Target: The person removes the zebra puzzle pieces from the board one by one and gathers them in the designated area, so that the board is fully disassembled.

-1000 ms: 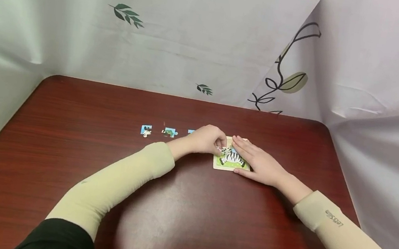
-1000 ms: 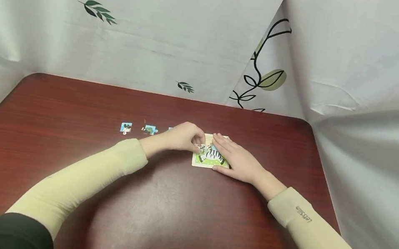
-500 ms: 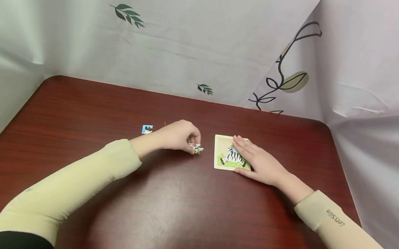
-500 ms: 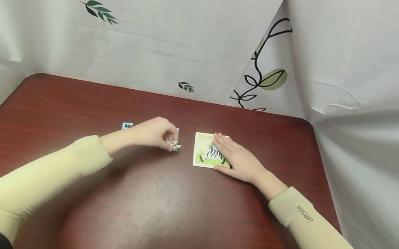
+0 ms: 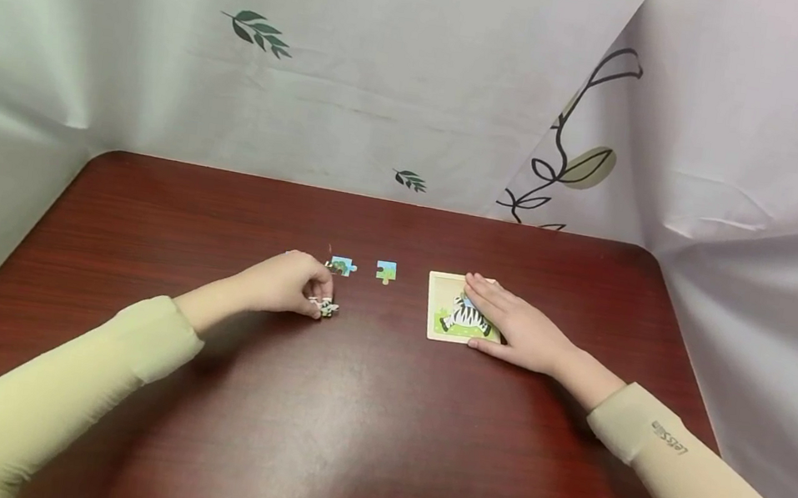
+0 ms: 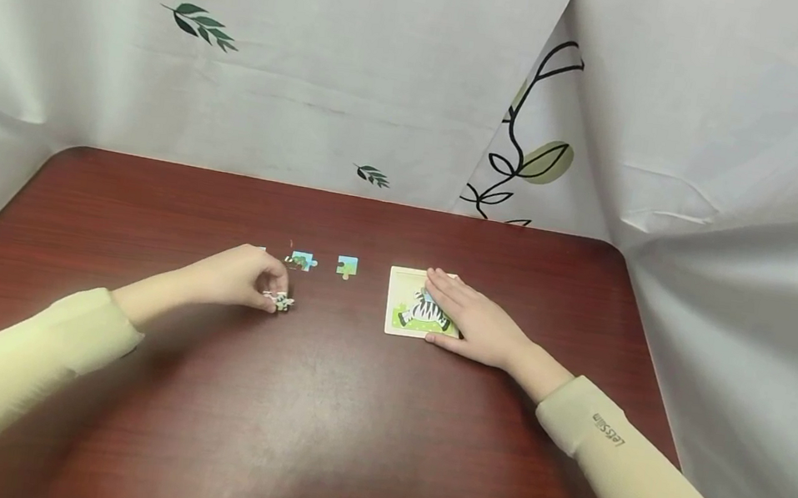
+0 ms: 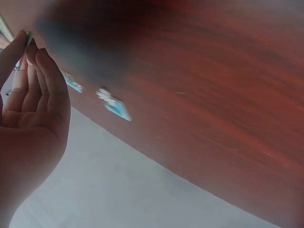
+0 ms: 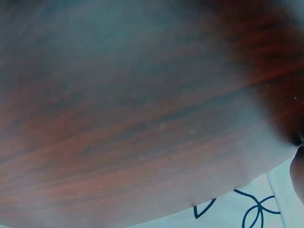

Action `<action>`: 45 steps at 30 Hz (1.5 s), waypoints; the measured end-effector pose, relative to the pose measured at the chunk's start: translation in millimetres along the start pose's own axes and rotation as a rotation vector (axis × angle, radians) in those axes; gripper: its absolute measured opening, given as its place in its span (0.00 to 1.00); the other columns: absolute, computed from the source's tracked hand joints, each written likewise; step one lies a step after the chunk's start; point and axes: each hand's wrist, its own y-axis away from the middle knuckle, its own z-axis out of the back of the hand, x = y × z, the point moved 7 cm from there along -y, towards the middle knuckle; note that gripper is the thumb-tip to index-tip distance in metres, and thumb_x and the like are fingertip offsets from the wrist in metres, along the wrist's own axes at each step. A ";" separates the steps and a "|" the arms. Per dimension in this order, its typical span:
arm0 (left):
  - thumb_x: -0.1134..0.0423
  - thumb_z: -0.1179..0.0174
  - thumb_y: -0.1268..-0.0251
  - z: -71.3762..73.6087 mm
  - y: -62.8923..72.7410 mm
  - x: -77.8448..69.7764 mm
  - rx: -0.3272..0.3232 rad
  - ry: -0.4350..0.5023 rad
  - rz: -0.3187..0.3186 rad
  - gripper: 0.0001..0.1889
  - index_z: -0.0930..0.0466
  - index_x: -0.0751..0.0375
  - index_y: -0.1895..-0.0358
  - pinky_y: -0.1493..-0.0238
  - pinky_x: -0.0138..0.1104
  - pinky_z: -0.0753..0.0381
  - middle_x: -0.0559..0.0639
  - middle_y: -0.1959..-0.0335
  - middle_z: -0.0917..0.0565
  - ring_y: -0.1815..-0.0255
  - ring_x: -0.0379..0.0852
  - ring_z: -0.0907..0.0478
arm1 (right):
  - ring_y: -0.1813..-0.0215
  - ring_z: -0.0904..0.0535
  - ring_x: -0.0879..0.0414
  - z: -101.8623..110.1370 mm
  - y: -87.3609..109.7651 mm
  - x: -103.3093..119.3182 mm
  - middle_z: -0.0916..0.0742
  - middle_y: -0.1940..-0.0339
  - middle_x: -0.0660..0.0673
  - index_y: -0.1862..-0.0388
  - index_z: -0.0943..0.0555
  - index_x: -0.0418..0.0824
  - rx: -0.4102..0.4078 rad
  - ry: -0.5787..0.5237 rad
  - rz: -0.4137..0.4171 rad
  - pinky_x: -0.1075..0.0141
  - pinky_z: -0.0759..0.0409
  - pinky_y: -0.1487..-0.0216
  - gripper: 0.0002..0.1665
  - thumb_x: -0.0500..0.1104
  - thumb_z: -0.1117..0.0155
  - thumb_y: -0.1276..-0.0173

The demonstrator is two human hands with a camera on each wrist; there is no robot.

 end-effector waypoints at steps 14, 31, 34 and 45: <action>0.72 0.25 0.44 12.0 31.3 30.4 -0.016 0.001 0.049 0.09 0.16 0.56 0.70 0.60 0.32 0.18 0.44 0.71 0.14 0.67 0.38 0.19 | 0.10 0.47 0.48 -3.0 3.1 0.4 0.42 0.10 0.45 0.12 0.44 0.43 -0.005 0.001 0.000 0.48 0.43 0.13 0.52 0.60 0.32 0.25; 0.71 0.23 0.45 14.4 32.5 31.7 -0.005 -0.081 0.039 0.10 0.16 0.56 0.65 0.61 0.33 0.19 0.43 0.71 0.15 0.67 0.37 0.20 | 0.10 0.47 0.48 -5.2 3.6 -0.3 0.42 0.10 0.45 0.12 0.44 0.43 -0.005 -0.001 -0.002 0.48 0.43 0.13 0.52 0.60 0.32 0.25; 0.71 0.23 0.46 15.9 32.9 31.1 -0.014 -0.097 0.031 0.11 0.16 0.56 0.65 0.62 0.33 0.20 0.43 0.71 0.16 0.68 0.38 0.22 | 0.10 0.47 0.48 -5.0 2.3 -0.9 0.42 0.10 0.45 0.12 0.44 0.43 0.000 -0.002 -0.001 0.49 0.44 0.12 0.52 0.60 0.32 0.25; 0.70 0.23 0.45 19.7 35.2 30.9 -0.054 -0.135 0.019 0.11 0.14 0.56 0.61 0.59 0.35 0.19 0.47 0.65 0.17 0.65 0.40 0.21 | 0.10 0.48 0.48 -1.7 -0.4 -3.8 0.43 0.10 0.45 0.12 0.44 0.43 -0.001 0.007 0.008 0.51 0.45 0.12 0.53 0.60 0.32 0.25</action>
